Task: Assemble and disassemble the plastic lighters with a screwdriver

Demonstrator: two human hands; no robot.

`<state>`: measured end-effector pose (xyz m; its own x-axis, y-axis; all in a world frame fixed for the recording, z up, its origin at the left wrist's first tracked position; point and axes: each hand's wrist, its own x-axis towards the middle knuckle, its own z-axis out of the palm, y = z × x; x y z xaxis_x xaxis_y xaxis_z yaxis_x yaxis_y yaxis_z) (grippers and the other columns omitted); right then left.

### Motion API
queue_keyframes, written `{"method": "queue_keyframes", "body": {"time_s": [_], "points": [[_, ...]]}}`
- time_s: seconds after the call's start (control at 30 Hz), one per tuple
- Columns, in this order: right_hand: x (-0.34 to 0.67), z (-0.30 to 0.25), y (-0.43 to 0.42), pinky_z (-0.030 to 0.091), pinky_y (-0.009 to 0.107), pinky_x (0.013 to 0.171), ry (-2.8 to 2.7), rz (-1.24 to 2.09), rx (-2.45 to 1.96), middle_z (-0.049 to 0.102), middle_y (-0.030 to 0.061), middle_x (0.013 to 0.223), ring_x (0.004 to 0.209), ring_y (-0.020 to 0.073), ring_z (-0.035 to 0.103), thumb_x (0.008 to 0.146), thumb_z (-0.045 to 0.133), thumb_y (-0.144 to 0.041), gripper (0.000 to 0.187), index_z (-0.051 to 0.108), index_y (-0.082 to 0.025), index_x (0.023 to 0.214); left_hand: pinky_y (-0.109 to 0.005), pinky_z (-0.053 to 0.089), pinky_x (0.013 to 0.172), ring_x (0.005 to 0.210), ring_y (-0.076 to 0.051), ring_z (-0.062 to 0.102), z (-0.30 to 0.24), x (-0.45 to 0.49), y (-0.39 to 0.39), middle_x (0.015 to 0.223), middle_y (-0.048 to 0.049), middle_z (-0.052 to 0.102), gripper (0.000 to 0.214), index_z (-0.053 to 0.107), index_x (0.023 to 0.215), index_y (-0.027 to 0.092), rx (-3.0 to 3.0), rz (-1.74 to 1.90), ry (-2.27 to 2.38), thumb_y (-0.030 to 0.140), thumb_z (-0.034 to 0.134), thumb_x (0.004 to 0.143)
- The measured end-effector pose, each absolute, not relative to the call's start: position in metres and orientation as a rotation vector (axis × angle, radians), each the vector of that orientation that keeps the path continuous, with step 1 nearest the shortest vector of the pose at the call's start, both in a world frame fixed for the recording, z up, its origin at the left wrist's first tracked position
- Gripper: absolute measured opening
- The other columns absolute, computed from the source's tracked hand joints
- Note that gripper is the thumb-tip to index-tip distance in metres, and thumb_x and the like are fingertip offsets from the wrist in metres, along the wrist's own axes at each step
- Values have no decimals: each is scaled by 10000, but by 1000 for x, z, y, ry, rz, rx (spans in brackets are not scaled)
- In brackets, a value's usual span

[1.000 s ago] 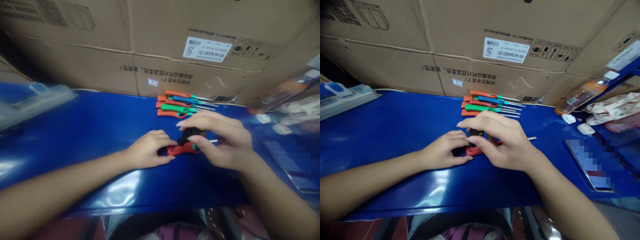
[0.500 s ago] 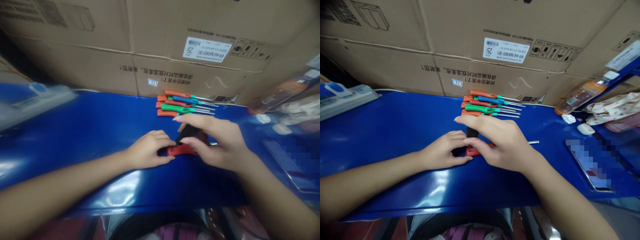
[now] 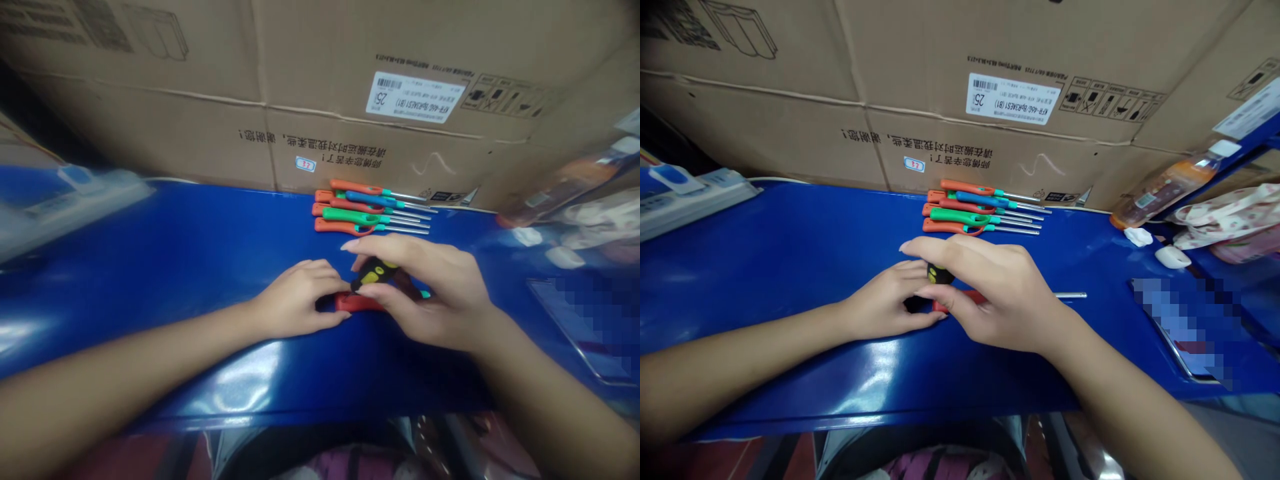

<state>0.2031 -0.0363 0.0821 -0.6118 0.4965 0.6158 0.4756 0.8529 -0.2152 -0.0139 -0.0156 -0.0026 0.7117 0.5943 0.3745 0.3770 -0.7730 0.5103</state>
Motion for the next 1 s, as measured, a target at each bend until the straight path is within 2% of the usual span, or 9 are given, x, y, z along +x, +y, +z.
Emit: {"method": "queue_keyframes", "body": {"time_s": [0.13, 0.23, 0.3, 0.4, 0.5, 0.73, 0.87, 0.93, 1.0], "points": [[202, 80, -35, 592, 247, 789, -2282, -133, -719, 775, 20, 1100, 908, 174, 750, 908, 717, -371, 347, 645, -283, 1236, -328, 474, 839, 897, -191, 636, -1, -13, -16, 901, -16, 707, 171, 726, 1000, 216, 2506, 731, 763, 353, 708, 901], [205, 79, -34, 593, 274, 851, -2324, 79, -752, 734, 48, 1219, 999, 176, 737, 970, 612, -306, 483, 508, -244, 1437, -340, 475, 850, 928, -205, 638, -2, -14, -16, 939, -26, 716, 203, 724, 1026, 217, 2518, 729, 775, 378, 707, 903], [206, 78, -34, 593, 271, 857, -2348, 247, -743, 719, 58, 1242, 1005, 160, 733, 975, 565, -239, 527, 445, -214, 1487, -354, 476, 877, 973, -216, 640, -3, -14, -16, 992, -35, 724, 216, 718, 1045, 216, 2518, 738, 773, 381, 702, 907], [205, 79, -34, 584, 248, 879, -2339, 252, -653, 736, 62, 1210, 1025, 150, 731, 941, 598, -187, 423, 540, -192, 1360, -360, 478, 884, 975, -214, 639, -3, -15, -17, 996, -35, 717, 214, 711, 1064, 221, 2511, 753, 762, 359, 709, 900], [202, 79, -34, 577, 225, 883, -2316, 178, -615, 761, 50, 1150, 1026, 141, 733, 933, 652, -214, 337, 583, -197, 1262, -356, 481, 872, 953, -207, 639, -3, -15, -18, 976, -29, 712, 185, 710, 1040, 227, 2501, 757, 767, 340, 711, 893], [201, 74, -35, 565, 191, 777, -2262, 82, -605, 780, -3, 972, 822, 107, 742, 877, 758, -385, 384, 631, -206, 1192, -354, 498, 838, 921, -212, 651, -2, -13, -17, 947, -35, 719, 164, 707, 998, 216, 2511, 764, 795, 331, 709, 882], [209, 82, -30, 577, 226, 788, -2067, 80, -684, 763, 4, 973, 835, 130, 729, 848, 787, -308, 386, 632, -220, 1191, -373, 515, 848, 910, -221, 651, 0, -14, -15, 962, -50, 724, 279, 708, 1120, 217, 2536, 762, 813, 330, 710, 865], [220, 92, -23, 575, 232, 722, -1921, 96, -764, 737, -2, 965, 773, 125, 708, 860, 764, -259, 363, 617, -228, 1190, -383, 520, 866, 924, -226, 654, 1, -16, -13, 996, -61, 729, 347, 692, 1190, 212, 2541, 763, 835, 302, 700, 855], [238, 102, -12, 555, 233, 645, -1847, 55, -884, 707, -10, 941, 694, 116, 670, 891, 715, -256, 263, 614, -231, 1133, -389, 521, 889, 943, -228, 651, 2, -16, -13, 1021, -67, 720, 402, 674, 1236, 209, 2546, 757, 865, 267, 688, 839]]}}
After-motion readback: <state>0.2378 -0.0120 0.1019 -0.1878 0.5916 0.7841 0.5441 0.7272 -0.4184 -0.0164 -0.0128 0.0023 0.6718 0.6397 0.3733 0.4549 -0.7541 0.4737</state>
